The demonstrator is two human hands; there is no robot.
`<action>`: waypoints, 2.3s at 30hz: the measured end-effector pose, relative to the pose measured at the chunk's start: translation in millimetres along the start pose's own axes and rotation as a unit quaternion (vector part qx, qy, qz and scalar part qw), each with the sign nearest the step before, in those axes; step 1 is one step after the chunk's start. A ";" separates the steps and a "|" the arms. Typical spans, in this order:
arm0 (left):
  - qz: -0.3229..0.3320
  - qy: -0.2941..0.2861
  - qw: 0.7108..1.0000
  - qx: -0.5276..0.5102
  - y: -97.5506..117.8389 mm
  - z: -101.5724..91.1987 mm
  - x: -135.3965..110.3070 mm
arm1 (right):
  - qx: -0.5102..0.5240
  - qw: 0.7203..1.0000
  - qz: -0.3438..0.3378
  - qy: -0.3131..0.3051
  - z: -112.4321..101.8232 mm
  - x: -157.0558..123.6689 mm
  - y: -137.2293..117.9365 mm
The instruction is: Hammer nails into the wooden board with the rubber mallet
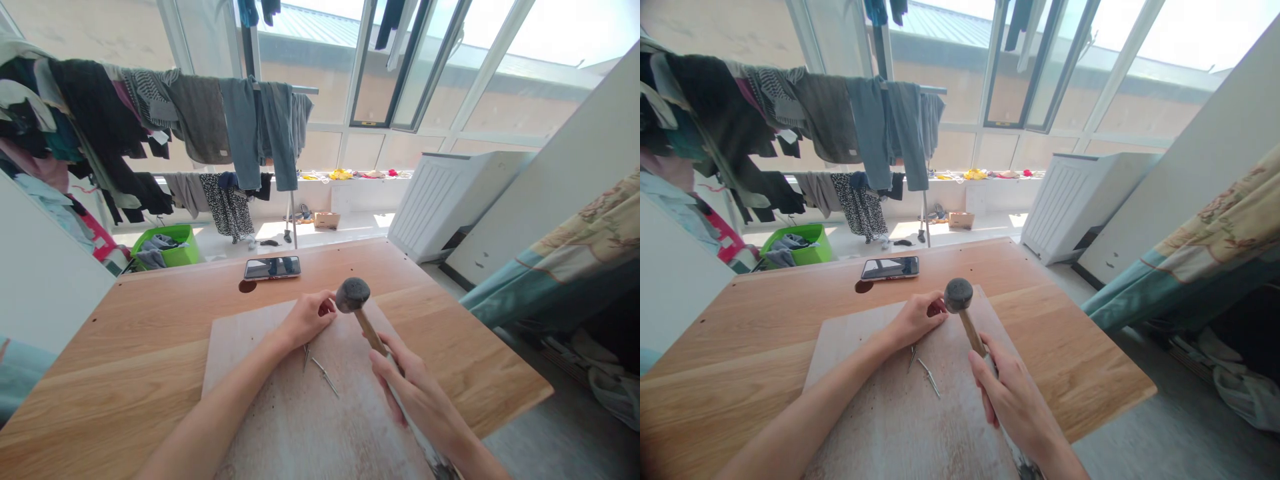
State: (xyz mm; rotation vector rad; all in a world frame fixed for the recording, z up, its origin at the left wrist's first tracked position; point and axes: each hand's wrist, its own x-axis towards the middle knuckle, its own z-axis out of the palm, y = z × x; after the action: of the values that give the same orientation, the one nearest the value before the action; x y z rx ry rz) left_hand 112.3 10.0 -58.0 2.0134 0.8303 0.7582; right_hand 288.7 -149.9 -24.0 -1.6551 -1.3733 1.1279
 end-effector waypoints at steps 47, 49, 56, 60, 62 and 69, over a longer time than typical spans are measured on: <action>-0.055 -0.104 0.948 0.294 40.0 -34.0 -39.0 | -0.034 0.990 0.123 0.051 -21.0 -36.4 49.6; -0.035 -0.099 0.958 0.268 35.4 -37.8 -35.0 | -0.034 0.990 0.125 0.050 -21.0 -36.1 48.3; 0.023 -0.014 0.998 0.050 16.1 -32.4 -21.3 | -0.015 0.990 0.138 0.034 -21.1 -36.8 44.7; -0.017 0.015 1.000 0.013 4.4 -27.4 -22.0 | -0.015 0.991 0.131 0.034 -20.8 -37.4 45.0; -0.031 0.014 0.999 0.013 1.5 -27.0 -24.8 | -0.017 0.991 0.130 0.035 -20.6 -37.8 44.3; -0.006 0.019 0.999 0.035 -2.1 -23.9 -31.0 | -0.033 0.995 0.085 0.033 -17.9 -38.4 34.4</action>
State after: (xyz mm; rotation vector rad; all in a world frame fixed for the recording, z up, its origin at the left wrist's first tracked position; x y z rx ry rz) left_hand 75.2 -2.2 -54.7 2.0589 0.9021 0.7727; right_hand 315.8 -194.0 -41.3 -1.8704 -1.2585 1.1223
